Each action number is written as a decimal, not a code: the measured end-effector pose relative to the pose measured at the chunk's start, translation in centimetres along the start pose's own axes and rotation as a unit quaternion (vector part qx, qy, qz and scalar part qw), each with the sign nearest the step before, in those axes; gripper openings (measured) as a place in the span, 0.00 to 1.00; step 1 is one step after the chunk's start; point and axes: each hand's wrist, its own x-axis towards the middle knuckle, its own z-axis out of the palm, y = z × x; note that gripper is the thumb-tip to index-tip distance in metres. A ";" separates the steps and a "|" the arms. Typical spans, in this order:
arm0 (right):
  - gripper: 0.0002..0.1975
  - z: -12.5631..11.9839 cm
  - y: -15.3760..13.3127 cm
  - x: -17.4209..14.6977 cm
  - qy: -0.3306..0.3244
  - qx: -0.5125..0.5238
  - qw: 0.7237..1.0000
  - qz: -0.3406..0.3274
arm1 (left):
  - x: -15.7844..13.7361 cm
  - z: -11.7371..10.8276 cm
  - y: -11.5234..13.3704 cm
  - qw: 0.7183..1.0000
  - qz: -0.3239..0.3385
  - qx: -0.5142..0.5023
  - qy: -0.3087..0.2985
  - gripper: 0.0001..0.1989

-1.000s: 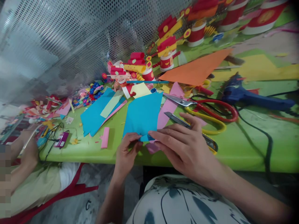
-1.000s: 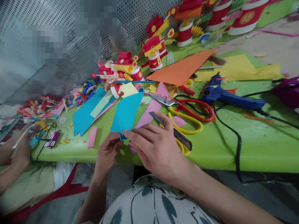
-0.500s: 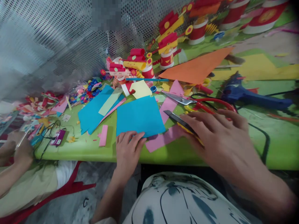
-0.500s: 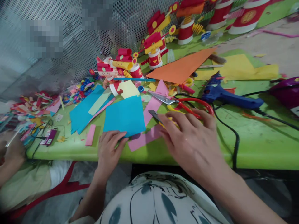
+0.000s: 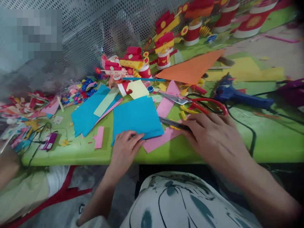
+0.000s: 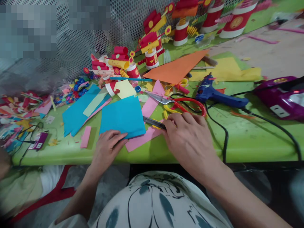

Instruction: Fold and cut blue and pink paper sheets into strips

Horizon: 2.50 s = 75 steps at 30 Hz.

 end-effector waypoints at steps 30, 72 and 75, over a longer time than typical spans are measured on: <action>0.20 1.3 1.8 0.1 -0.011 -0.003 0.993 0.116 | 0.2 0.7 -2.6 0.989 0.086 -0.089 -0.077 0.23; 0.16 -2.7 -1.6 -8.5 -0.036 0.327 0.932 0.153 | 3.1 -0.6 -5.4 0.934 0.285 -0.060 -0.209 0.27; 0.16 -2.7 -1.5 -8.7 -0.045 0.341 0.927 0.151 | 3.1 -0.4 -5.5 0.934 0.286 -0.058 -0.206 0.25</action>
